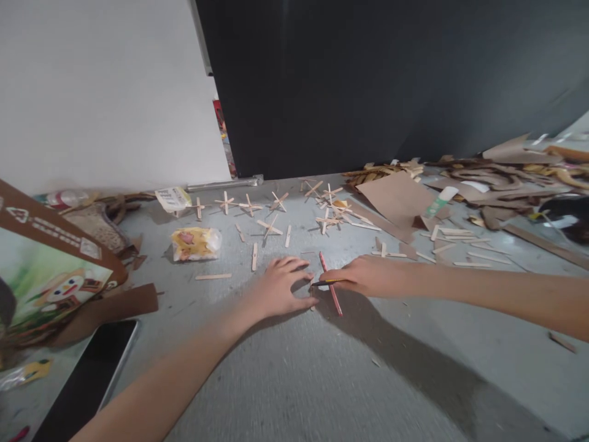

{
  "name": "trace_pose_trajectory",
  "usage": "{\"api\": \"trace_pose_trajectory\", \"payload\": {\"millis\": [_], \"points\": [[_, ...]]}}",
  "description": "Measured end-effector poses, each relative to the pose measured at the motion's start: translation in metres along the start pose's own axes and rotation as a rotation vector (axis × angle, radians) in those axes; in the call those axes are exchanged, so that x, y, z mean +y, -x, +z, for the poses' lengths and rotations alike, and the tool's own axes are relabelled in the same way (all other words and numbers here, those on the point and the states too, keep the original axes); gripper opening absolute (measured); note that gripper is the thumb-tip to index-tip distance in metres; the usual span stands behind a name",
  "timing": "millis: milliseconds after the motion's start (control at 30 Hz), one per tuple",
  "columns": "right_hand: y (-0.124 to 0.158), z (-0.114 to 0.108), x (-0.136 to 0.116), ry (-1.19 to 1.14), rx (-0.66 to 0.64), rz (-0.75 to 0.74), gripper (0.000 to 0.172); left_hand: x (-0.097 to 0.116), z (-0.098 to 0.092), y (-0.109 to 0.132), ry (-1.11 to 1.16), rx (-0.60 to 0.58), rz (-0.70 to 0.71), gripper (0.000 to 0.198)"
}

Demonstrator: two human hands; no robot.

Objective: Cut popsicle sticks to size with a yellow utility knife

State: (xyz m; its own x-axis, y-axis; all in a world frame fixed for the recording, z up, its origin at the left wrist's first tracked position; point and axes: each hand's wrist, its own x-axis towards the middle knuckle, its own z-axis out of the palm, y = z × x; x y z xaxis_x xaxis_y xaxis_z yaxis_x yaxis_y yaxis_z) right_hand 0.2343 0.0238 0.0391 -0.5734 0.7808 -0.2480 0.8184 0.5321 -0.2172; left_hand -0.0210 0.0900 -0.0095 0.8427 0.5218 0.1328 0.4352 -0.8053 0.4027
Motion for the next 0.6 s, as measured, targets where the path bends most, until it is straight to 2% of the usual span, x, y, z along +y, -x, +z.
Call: {"api": "trace_pose_trajectory", "payload": {"millis": [233,600], "points": [[0.0019,-0.0016,-0.0008,0.074,-0.007,-0.012,0.045,0.0013,-0.0014,-0.0025,-0.003,-0.025,-0.022,0.048],[0.0031,-0.0016,-0.0018,0.049,-0.030,0.014,0.045,0.0036,-0.0044,-0.0030,0.020,-0.051,-0.044,0.049]]}}
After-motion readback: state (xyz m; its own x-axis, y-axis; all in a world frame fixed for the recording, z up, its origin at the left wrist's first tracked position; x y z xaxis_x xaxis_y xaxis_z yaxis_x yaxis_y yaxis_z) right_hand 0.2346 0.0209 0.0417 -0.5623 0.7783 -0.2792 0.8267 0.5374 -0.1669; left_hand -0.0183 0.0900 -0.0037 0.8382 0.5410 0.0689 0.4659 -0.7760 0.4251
